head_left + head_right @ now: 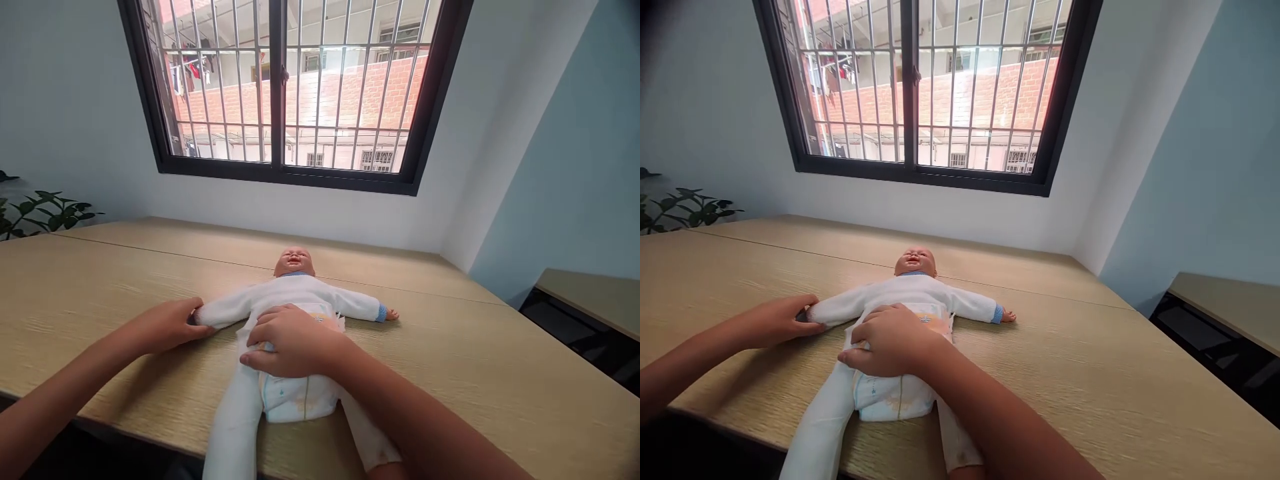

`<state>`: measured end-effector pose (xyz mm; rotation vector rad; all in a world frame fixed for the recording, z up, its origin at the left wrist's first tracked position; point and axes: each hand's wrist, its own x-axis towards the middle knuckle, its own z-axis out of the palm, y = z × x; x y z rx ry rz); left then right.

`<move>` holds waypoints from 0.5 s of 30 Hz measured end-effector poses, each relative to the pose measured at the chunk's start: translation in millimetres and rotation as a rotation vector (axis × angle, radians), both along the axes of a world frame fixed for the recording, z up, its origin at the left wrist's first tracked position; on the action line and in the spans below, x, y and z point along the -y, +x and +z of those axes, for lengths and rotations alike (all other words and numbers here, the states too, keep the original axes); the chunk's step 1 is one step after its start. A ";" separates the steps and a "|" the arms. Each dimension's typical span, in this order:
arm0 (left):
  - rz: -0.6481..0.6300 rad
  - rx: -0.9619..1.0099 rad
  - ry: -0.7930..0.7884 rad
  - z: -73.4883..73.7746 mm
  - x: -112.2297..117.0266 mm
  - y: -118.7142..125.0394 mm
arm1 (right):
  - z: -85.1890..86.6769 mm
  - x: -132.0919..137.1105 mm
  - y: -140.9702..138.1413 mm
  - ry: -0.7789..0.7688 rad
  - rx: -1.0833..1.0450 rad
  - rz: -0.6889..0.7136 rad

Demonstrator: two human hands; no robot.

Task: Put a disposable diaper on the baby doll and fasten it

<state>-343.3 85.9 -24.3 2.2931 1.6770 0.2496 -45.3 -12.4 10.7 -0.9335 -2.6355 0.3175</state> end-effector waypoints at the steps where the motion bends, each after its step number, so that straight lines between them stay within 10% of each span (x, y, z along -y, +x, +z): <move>1: 0.007 -0.007 0.023 -1.6 -0.7 -0.3 | -2.5 0.7 -0.2 0.019 0.018 -0.006; 11: 0.039 -0.055 0.200 -1.7 12.6 11.0 | 15.9 7.2 18.7 -0.321 -0.246 -0.171; 15: -0.149 0.271 0.103 12.5 47.7 45.5 | 10.5 0.2 25.1 -0.318 -0.357 -0.204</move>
